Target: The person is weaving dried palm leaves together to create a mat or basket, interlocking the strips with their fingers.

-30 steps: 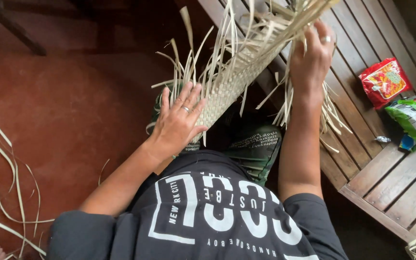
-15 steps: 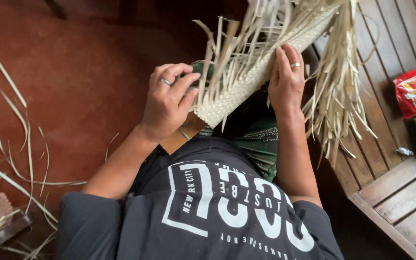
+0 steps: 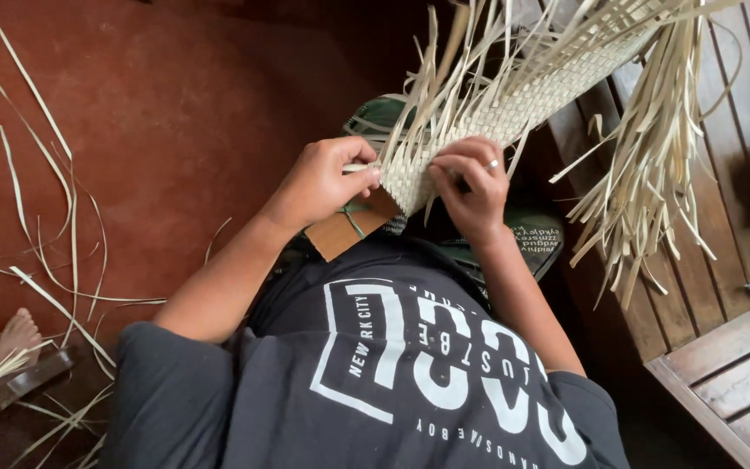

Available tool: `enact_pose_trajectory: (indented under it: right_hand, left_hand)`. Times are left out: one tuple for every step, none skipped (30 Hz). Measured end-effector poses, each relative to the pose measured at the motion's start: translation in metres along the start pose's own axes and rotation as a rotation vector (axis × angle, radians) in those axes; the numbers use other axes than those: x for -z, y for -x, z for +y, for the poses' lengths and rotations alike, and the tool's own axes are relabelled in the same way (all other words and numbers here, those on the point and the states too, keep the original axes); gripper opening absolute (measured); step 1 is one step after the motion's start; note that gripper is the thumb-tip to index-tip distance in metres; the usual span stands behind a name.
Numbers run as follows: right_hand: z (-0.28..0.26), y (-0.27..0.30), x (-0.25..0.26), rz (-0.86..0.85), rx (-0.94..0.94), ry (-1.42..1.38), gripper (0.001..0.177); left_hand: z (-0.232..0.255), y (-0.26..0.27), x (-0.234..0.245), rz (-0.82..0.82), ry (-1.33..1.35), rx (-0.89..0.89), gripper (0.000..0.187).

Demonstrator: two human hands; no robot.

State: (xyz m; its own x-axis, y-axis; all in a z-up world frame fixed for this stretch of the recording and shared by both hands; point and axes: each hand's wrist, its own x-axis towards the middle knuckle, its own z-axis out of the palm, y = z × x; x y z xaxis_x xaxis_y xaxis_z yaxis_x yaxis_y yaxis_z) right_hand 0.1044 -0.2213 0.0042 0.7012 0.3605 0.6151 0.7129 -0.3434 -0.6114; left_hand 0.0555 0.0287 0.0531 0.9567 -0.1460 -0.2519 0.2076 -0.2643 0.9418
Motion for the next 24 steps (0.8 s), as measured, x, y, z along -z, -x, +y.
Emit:
enact_pose_trajectory:
  right_hand:
    - [-0.005, -0.001, -0.002, -0.002, 0.001, -0.004, 0.011]
    - [-0.011, -0.002, -0.003, -0.043, -0.027, -0.089, 0.011]
    - [-0.016, -0.002, -0.005, -0.085, -0.059, -0.174, 0.011]
    - [-0.016, -0.004, -0.006, -0.088, -0.061, -0.18, 0.011]
    - [-0.018, -0.007, -0.006, -0.125, -0.084, -0.209, 0.014]
    - [-0.019, -0.009, -0.006, -0.162, -0.108, -0.238, 0.017]
    - [-0.022, -0.011, -0.007, -0.163, -0.107, -0.242, 0.017]
    - [-0.025, -0.014, -0.007, -0.191, -0.132, -0.258, 0.019]
    - [-0.027, -0.016, -0.007, -0.22, -0.157, -0.275, 0.021]
    - [-0.032, -0.02, -0.01, -0.221, -0.156, -0.278, 0.021]
    - [-0.037, -0.023, -0.013, -0.208, -0.228, -0.303, 0.019]
    - [-0.043, -0.027, -0.015, -0.196, -0.301, -0.329, 0.018]
    - [-0.043, -0.027, -0.016, -0.197, -0.301, -0.33, 0.018]
    - [-0.042, -0.027, -0.017, -0.201, -0.369, -0.336, 0.017]
    - [-0.042, -0.028, -0.017, -0.206, -0.439, -0.341, 0.016]
    - [-0.038, -0.028, -0.018, -0.207, -0.44, -0.342, 0.016]
    - [-0.034, -0.028, -0.018, -0.222, -0.477, -0.362, 0.015]
    - [-0.03, -0.028, -0.019, -0.237, -0.515, -0.381, 0.015]
    - [-0.033, -0.031, -0.019, -0.238, -0.516, -0.382, 0.015]
    - [-0.035, -0.034, -0.019, -0.241, -0.536, -0.386, 0.015]
    - [-0.037, -0.037, -0.02, -0.243, -0.556, -0.39, 0.015]
    - [-0.035, -0.037, -0.022, -0.243, -0.558, -0.391, 0.015]
    - [-0.032, -0.037, -0.024, -0.226, -0.53, -0.435, 0.013]
    - [-0.03, -0.037, -0.025, -0.208, -0.501, -0.479, 0.012]
  left_hand:
    - [-0.004, -0.002, 0.001, 0.004, 0.0, 0.002, 0.009]
    - [-0.008, -0.003, 0.002, 0.003, 0.05, -0.009, 0.013]
    - [-0.013, -0.005, 0.003, 0.001, 0.1, -0.017, 0.018]
    - [-0.011, -0.007, 0.004, 0.004, 0.101, -0.012, 0.018]
    - [-0.009, -0.008, 0.005, 0.01, 0.159, 0.009, 0.015]
    - [-0.007, -0.01, 0.005, 0.016, 0.217, 0.03, 0.012]
    - [-0.007, -0.01, 0.006, 0.019, 0.216, 0.031, 0.012]
    - [-0.006, -0.011, 0.006, 0.019, 0.215, 0.022, 0.011]
    - [-0.006, -0.012, 0.006, 0.017, 0.215, 0.012, 0.009]
    - [-0.001, -0.011, 0.007, 0.02, 0.214, 0.013, 0.009]
    - [0.004, -0.01, 0.009, 0.016, 0.229, 0.022, 0.009]
    - [0.008, -0.008, 0.01, 0.012, 0.245, 0.031, 0.01]
    - [0.009, -0.008, 0.01, 0.014, 0.244, 0.032, 0.01]
    - [0.01, -0.008, 0.01, 0.011, 0.244, 0.03, 0.01]
    - [0.011, -0.009, 0.011, 0.007, 0.245, 0.029, 0.01]
    - [0.012, -0.009, 0.01, 0.007, 0.245, 0.031, 0.01]
    - [0.013, -0.009, 0.01, 0.004, 0.244, 0.033, 0.011]
    - [0.013, -0.009, 0.01, 0.002, 0.243, 0.036, 0.011]
    - [0.013, -0.01, 0.01, 0.002, 0.244, 0.037, 0.011]
    - [0.012, -0.01, 0.01, -0.007, 0.242, 0.038, 0.011]
    - [0.012, -0.011, 0.01, -0.017, 0.241, 0.04, 0.012]
    - [0.013, -0.011, 0.01, -0.017, 0.241, 0.042, 0.012]
    - [0.014, -0.011, 0.01, -0.022, 0.241, 0.046, 0.012]
    - [0.015, -0.011, 0.009, -0.026, 0.242, 0.05, 0.012]
